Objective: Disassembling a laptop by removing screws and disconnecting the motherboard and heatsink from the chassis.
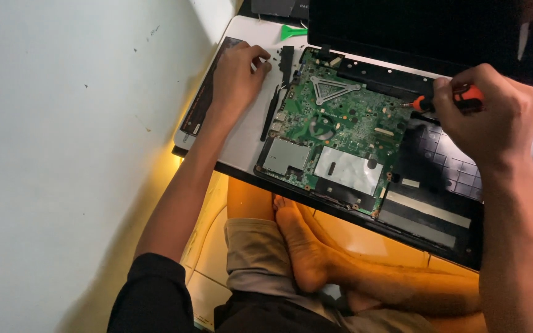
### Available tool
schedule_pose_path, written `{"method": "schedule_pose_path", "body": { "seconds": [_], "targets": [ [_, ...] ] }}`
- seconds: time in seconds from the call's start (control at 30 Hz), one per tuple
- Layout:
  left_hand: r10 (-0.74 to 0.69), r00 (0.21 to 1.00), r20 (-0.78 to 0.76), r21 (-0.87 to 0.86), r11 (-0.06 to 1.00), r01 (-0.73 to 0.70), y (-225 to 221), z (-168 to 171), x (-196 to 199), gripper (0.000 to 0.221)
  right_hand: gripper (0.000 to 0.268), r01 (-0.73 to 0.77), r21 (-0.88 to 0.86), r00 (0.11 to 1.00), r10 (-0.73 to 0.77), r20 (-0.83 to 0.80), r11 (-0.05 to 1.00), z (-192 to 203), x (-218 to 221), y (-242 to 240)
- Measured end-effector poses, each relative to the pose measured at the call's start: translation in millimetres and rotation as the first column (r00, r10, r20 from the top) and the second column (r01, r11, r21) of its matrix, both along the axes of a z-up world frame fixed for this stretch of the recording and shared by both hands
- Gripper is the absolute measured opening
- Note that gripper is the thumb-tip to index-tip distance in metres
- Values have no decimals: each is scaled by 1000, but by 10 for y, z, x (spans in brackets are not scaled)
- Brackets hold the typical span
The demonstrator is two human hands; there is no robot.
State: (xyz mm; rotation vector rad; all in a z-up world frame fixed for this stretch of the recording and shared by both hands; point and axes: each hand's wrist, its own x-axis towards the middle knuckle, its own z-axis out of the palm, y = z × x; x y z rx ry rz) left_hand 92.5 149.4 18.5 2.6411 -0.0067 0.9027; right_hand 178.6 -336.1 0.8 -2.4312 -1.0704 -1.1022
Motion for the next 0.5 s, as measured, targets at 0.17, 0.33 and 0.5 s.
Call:
{"method": "schedule_pose_path", "body": {
  "seconds": [0.17, 0.33, 0.5],
  "targets": [
    [-68, 997, 44, -69, 995, 71, -122, 214, -188, 31, 32, -21, 59, 1000, 20, 15, 998, -70, 90, -86],
    [-99, 990, 102, -76, 991, 107, -344, 325, -416, 13, 32, -29, 112, 999, 26, 24, 993, -115, 93, -137],
    [99, 988, -118, -65, 992, -108, -206, 55, -105, 44, 31, -13, 53, 1000, 12, 26, 998, -141, 126, -114]
  ]
}}
